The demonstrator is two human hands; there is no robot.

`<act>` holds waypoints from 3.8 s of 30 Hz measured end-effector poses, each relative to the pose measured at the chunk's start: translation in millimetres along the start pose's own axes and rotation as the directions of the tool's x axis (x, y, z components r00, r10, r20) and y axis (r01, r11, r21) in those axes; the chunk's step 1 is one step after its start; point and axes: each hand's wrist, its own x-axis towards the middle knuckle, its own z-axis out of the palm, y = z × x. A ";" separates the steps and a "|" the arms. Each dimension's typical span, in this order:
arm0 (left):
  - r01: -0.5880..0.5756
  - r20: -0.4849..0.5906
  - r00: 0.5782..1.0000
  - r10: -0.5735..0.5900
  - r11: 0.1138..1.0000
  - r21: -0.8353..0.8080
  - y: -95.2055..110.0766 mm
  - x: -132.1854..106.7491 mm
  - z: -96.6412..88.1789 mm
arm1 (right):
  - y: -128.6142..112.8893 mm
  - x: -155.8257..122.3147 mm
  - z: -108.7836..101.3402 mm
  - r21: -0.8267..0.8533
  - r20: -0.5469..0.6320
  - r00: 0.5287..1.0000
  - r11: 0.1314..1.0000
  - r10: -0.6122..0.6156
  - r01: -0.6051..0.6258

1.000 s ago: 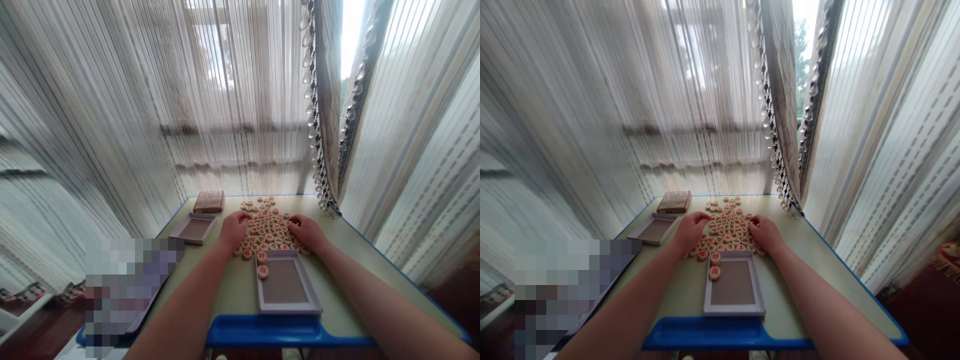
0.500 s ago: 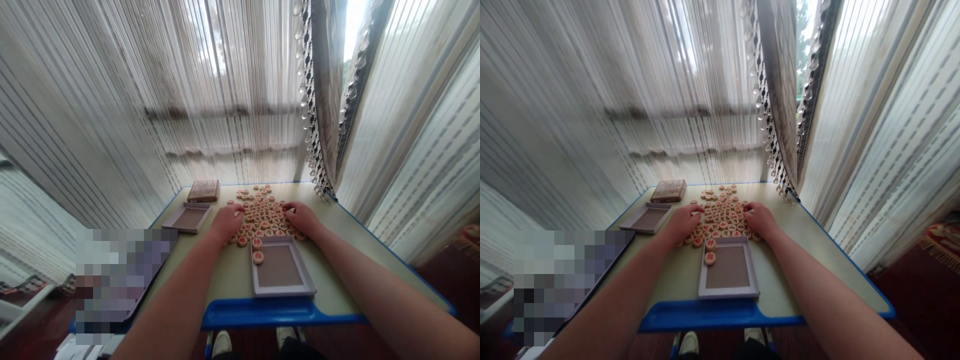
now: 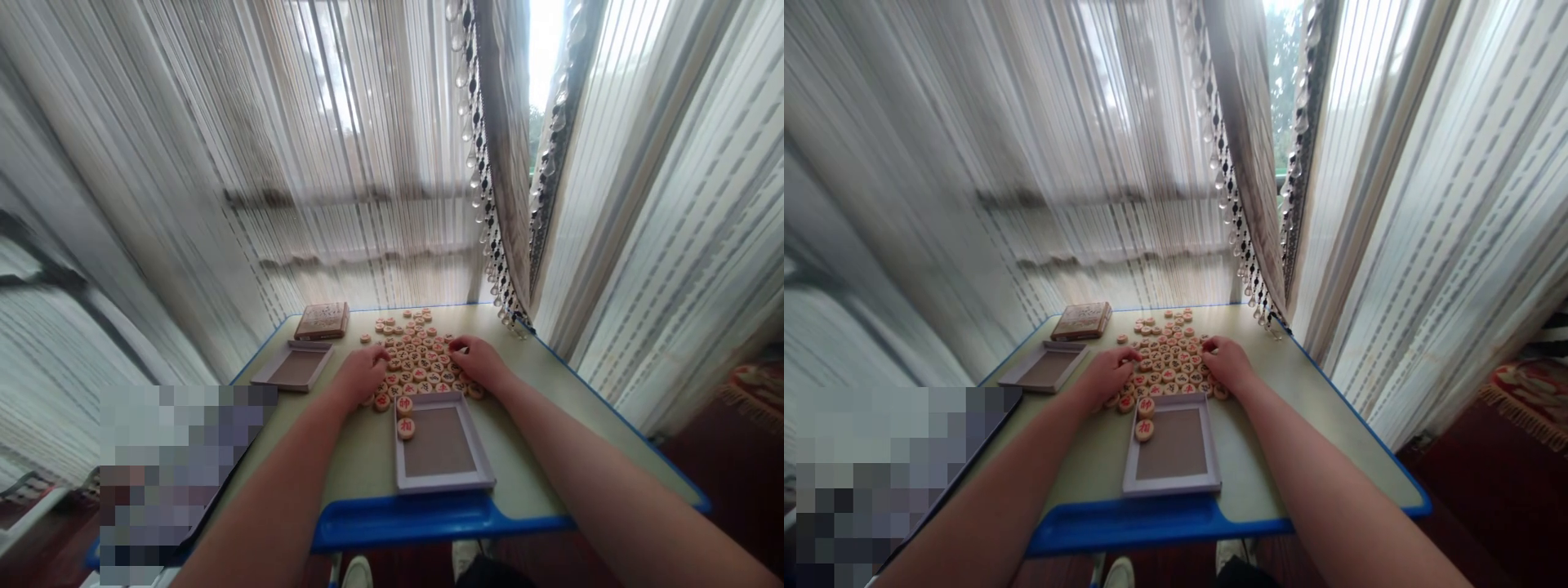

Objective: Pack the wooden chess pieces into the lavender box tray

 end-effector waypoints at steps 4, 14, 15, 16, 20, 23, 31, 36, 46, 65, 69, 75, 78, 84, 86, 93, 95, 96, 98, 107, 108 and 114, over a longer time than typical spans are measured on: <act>-0.042 -0.002 0.999 0.042 0.998 -0.039 0.6 -0.4 0.3 | -2.7 -0.8 -0.7 -0.008 -0.006 1.000 1.000 -0.012 0.012; -0.163 0.082 0.982 0.171 0.982 -0.094 1.1 -5.2 -0.3 | 1.6 2.6 -1.5 0.033 0.010 1.000 0.999 0.012 -0.012; -0.173 0.086 0.980 0.180 0.981 -0.087 0.8 -5.1 -0.7 | 1.3 2.4 -1.6 0.031 0.022 1.000 1.000 0.001 -0.002; -0.181 0.089 0.978 0.188 0.980 -0.079 0.4 -5.0 -0.9 | 1.0 2.3 -1.8 0.027 0.026 1.000 1.000 -0.007 0.006; -0.196 0.064 0.978 0.197 0.980 -0.030 -2.5 -4.5 -0.1 | 0.4 1.8 -2.6 0.014 -0.002 1.000 1.000 0.004 -0.004; -0.199 0.023 0.980 0.198 0.980 0.020 -4.3 -4.7 -0.2 | -0.2 1.1 -3.0 0.019 0.011 1.000 1.000 0.018 -0.018; -0.071 0.006 0.997 0.071 0.993 0.095 -2.8 -5.5 -7.6 | -0.6 0.2 -2.5 0.010 0.021 0.999 0.999 0.042 -0.042; -0.100 0.031 0.995 0.099 0.993 0.056 -5.3 -3.6 -6.5 | 3.6 2.9 -0.2 0.002 0.027 1.000 1.000 0.010 -0.010; -0.085 0.041 0.995 0.086 0.996 -0.016 -6.7 -4.1 -3.2 | -5.0 1.2 -1.2 -0.019 -0.006 0.988 0.988 -0.154 0.154; 0.293 -0.026 0.956 -0.292 0.948 0.127 -21.8 -3.6 -20.5 | 3.3 4.2 2.5 -0.103 0.060 0.971 0.967 -0.230 0.235; 0.310 -0.025 0.950 -0.311 0.936 0.165 -23.4 -4.1 -25.8 | 4.2 4.3 2.2 -0.101 0.042 0.974 0.969 -0.221 0.224; 0.298 0.105 0.941 -0.321 0.936 0.187 -19.3 -9.3 -35.8 | 0.6 3.1 1.8 -0.107 0.054 0.973 0.967 -0.225 0.230; 0.281 0.115 0.945 -0.305 0.942 0.185 -17.0 -10.5 -35.3 | 0.0 3.0 2.3 -0.109 0.052 0.972 0.966 -0.229 0.234; 0.197 -0.012 0.980 -0.200 0.951 0.240 -15.7 -6.9 -25.8 | 3.0 4.5 3.9 -0.086 0.045 0.974 0.970 -0.222 0.225; 0.175 -0.009 0.984 -0.178 0.956 0.236 -16.9 -5.3 -21.9 | 3.8 5.0 4.2 -0.082 0.053 0.974 0.971 -0.219 0.223; 0.238 -0.089 0.971 -0.222 0.937 0.255 -25.5 -1.3 -14.0 | 3.7 4.9 2.8 -0.087 0.068 0.975 0.972 -0.212 0.217; 0.148 -0.170 0.979 -0.110 0.963 0.226 -20.0 -2.6 -14.5 | 2.9 4.0 1.3 -0.071 0.072 0.971 0.970 -0.228 0.233; 0.059 -0.201 0.980 -0.017 0.977 0.204 -15.6 -3.8 -14.8 | 2.4 3.4 0.6 -0.058 0.076 0.967 0.967 -0.242 0.246; -0.138 -0.191 0.967 0.168 0.977 0.161 -6.0 -6.9 -15.3 | 1.4 2.1 -0.9 -0.041 0.087 0.961 0.962 -0.264 0.268; -0.241 0.104 0.967 0.234 0.969 0.059 -4.3 -7.0 -12.2 | -10.2 -11.7 -11.1 -0.067 0.102 0.928 0.928 -0.359 0.366; -0.216 0.099 0.972 0.211 0.975 0.050 -4.6 -6.4 -12.2 | -13.3 -15.4 -12.9 -0.044 0.126 0.907 0.911 -0.402 0.410; -0.140 0.044 0.989 0.140 0.990 -0.002 2.0 -8.6 -13.9 | -30.0 -34.0 -19.7 0.128 0.274 0.773 0.818 -0.572 0.560</act>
